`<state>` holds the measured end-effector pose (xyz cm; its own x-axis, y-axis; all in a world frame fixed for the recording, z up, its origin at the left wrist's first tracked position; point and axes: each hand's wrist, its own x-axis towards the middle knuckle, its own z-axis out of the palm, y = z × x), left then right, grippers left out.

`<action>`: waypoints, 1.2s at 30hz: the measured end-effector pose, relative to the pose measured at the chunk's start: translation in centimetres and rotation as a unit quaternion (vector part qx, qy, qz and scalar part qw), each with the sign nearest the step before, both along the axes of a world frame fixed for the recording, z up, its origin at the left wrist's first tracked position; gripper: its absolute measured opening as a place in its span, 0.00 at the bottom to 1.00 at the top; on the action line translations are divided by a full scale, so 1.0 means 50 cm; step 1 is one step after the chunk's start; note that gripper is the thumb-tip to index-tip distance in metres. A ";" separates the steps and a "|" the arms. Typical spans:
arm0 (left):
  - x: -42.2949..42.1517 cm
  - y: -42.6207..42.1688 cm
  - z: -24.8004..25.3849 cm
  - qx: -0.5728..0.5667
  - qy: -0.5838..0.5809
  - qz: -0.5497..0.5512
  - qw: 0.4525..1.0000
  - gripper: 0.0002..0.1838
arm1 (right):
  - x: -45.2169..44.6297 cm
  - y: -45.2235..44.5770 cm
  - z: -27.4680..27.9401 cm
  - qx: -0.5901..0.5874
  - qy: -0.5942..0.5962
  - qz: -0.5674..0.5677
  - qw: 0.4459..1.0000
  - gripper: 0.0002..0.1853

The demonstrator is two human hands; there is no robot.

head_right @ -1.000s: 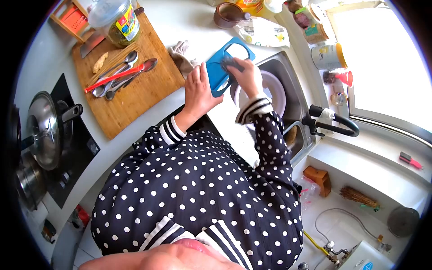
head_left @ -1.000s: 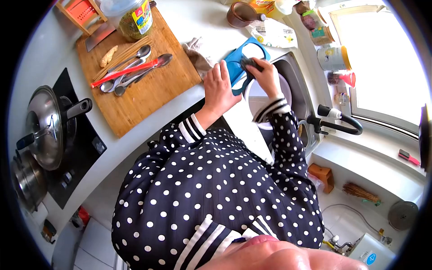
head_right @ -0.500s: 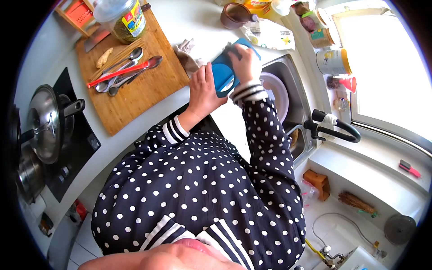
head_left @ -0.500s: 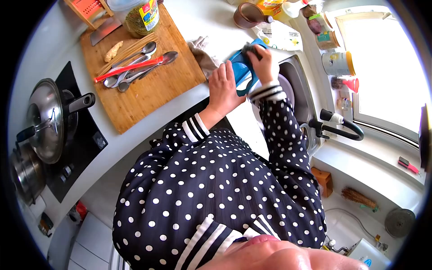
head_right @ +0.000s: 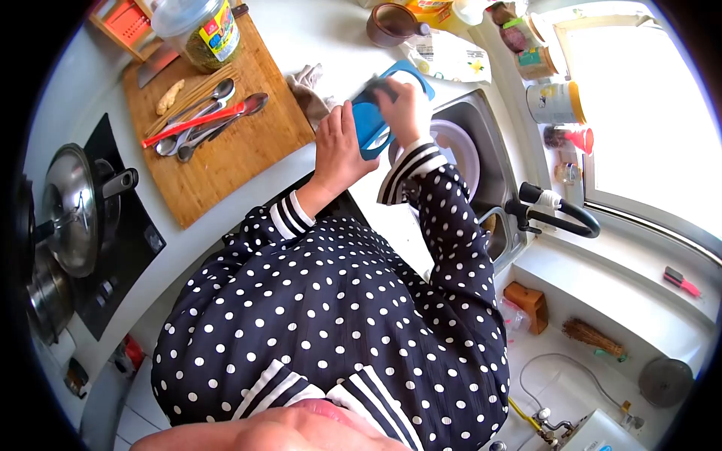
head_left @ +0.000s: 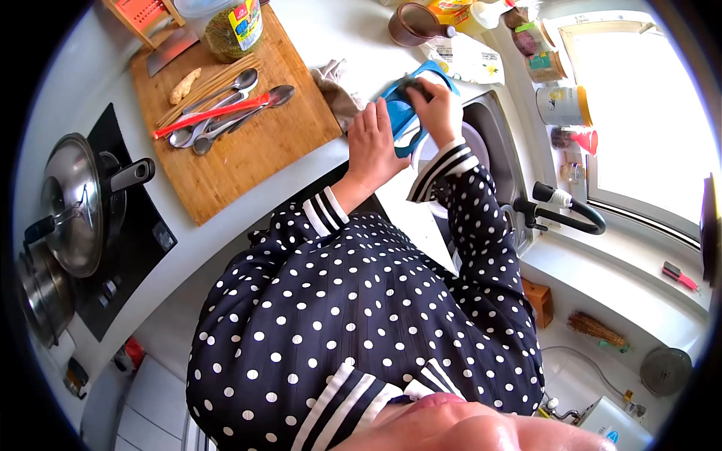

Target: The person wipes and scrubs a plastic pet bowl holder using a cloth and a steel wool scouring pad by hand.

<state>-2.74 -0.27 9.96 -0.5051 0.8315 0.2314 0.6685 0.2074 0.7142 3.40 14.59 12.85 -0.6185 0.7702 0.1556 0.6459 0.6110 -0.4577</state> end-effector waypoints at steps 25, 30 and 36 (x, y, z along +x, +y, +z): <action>-0.009 -0.003 -0.011 0.039 0.017 -0.022 0.999 0.67 | -0.032 -0.022 0.009 0.057 -0.075 -0.005 0.996 0.12; -0.005 -0.001 -0.017 0.069 0.024 -0.014 0.997 0.68 | -0.022 -0.008 0.010 0.089 -0.054 0.025 0.994 0.11; -0.004 0.000 -0.020 0.076 0.023 -0.014 0.997 0.66 | -0.030 -0.044 0.024 0.099 -0.064 0.066 0.991 0.10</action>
